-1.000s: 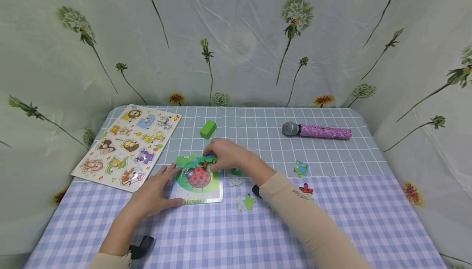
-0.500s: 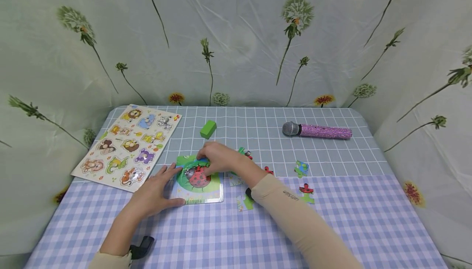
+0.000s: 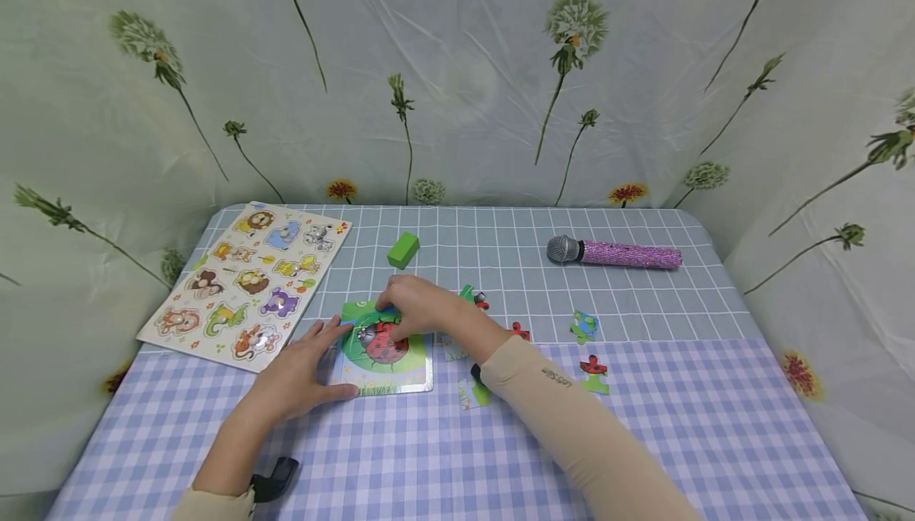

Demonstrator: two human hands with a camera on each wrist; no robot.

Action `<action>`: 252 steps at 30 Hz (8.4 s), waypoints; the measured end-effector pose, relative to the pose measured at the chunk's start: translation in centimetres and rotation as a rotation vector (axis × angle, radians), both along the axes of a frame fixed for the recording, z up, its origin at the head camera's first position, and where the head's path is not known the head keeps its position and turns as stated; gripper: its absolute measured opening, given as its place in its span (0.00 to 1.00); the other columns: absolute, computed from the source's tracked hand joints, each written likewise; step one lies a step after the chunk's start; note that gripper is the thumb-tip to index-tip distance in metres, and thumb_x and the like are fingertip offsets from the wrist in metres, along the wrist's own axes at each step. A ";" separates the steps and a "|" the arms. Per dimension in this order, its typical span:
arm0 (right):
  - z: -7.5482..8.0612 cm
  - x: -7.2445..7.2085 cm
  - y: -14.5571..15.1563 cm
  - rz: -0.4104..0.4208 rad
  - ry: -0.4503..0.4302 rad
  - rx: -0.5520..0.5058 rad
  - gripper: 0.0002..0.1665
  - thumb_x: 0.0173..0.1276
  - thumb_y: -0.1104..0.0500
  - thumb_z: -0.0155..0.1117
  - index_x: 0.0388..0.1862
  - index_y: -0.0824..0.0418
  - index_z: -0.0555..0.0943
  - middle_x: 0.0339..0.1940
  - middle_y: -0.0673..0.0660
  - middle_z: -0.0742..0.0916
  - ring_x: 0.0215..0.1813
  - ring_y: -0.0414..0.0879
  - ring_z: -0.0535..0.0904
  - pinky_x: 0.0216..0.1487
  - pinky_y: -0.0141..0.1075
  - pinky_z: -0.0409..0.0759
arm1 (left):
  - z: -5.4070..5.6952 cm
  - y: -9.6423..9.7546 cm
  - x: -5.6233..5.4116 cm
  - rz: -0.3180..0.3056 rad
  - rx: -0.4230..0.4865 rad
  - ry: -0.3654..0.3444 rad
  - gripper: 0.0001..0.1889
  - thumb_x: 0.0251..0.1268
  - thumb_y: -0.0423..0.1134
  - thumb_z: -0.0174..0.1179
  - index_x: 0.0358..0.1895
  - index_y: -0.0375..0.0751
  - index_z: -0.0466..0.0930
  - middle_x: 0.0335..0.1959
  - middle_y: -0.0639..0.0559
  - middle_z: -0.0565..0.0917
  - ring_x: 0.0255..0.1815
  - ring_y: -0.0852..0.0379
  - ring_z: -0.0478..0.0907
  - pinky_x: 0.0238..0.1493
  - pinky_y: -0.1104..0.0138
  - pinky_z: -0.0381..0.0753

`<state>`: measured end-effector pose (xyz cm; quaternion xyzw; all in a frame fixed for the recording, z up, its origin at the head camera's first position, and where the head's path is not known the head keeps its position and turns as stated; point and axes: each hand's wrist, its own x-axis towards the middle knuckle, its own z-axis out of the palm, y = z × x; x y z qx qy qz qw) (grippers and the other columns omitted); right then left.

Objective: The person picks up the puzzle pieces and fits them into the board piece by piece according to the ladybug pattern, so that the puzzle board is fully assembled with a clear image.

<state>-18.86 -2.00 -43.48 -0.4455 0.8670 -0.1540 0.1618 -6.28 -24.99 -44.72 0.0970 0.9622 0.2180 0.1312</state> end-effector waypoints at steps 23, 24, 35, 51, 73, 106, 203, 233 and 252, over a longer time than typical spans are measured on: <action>-0.2 0.1 -0.4 -0.017 0.018 0.032 0.28 0.68 0.53 0.80 0.65 0.59 0.88 0.59 0.56 0.89 0.61 0.46 0.85 0.65 0.34 0.85 | -0.2 -0.1 0.0 -0.010 0.018 0.012 0.54 0.51 0.60 0.83 0.81 0.47 0.69 0.86 0.37 0.63 0.84 0.24 0.59 0.69 0.24 0.70; -0.2 0.0 -0.3 -0.020 0.014 0.027 0.27 0.68 0.54 0.80 0.64 0.60 0.88 0.59 0.56 0.89 0.61 0.46 0.85 0.65 0.34 0.85 | -0.2 -0.1 0.0 -0.011 0.018 0.012 0.54 0.51 0.60 0.83 0.81 0.47 0.69 0.86 0.37 0.63 0.84 0.24 0.59 0.69 0.24 0.70; 0.2 0.0 -0.2 -0.021 -0.030 0.004 0.23 0.72 0.55 0.77 0.63 0.60 0.88 0.57 0.56 0.89 0.59 0.47 0.85 0.64 0.33 0.84 | -0.1 -0.1 -0.1 -0.011 0.016 0.008 0.54 0.51 0.61 0.83 0.82 0.47 0.69 0.86 0.37 0.63 0.83 0.24 0.60 0.69 0.24 0.70; 0.2 0.1 -0.1 -0.040 -0.039 0.005 0.23 0.72 0.55 0.77 0.64 0.60 0.88 0.57 0.56 0.89 0.58 0.46 0.85 0.63 0.33 0.85 | -0.3 -0.1 -0.2 -0.015 0.011 0.008 0.54 0.51 0.61 0.83 0.82 0.47 0.69 0.86 0.37 0.63 0.83 0.24 0.60 0.69 0.24 0.70; 1.0 0.1 1.5 0.007 0.013 -0.004 0.22 0.77 0.52 0.72 0.66 0.58 0.86 0.55 0.56 0.87 0.52 0.44 0.82 0.56 0.34 0.83 | -0.2 -0.2 -0.3 -0.026 -0.025 0.025 0.56 0.51 0.63 0.82 0.83 0.47 0.67 0.86 0.36 0.63 0.83 0.24 0.61 0.67 0.24 0.73; 4.6 2.2 18.6 -0.275 -0.013 -0.046 0.23 0.78 0.54 0.69 0.67 0.62 0.85 0.59 0.63 0.88 0.59 0.58 0.86 0.61 0.51 0.87 | 1.1 0.5 -0.8 -0.133 -0.112 0.099 0.53 0.57 0.61 0.79 0.80 0.35 0.68 0.84 0.28 0.63 0.79 0.25 0.68 0.69 0.31 0.77; 0.2 5.4 27.8 -0.569 -0.023 -0.113 0.25 0.59 0.58 0.81 0.55 0.61 0.88 0.46 0.53 0.88 0.46 0.44 0.80 0.51 0.41 0.84 | 0.1 2.5 -2.6 -0.148 -0.029 0.010 0.63 0.43 0.69 0.82 0.85 0.52 0.64 0.89 0.40 0.55 0.87 0.27 0.53 0.61 0.26 0.80; 1.7 2.5 17.4 -0.362 -0.052 -0.152 0.27 0.60 0.55 0.79 0.59 0.57 0.88 0.49 0.51 0.87 0.48 0.45 0.81 0.48 0.37 0.82 | -0.5 2.3 -2.8 -0.144 -0.003 0.020 0.63 0.41 0.68 0.83 0.84 0.52 0.65 0.89 0.40 0.56 0.88 0.28 0.53 0.67 0.27 0.76; 1.9 0.8 10.3 -0.261 -0.086 -0.136 0.27 0.63 0.57 0.79 0.61 0.59 0.88 0.50 0.53 0.88 0.49 0.45 0.82 0.53 0.35 0.83 | -0.2 2.4 -2.7 -0.140 0.018 0.011 0.62 0.42 0.66 0.85 0.84 0.51 0.66 0.89 0.40 0.57 0.88 0.28 0.52 0.70 0.27 0.73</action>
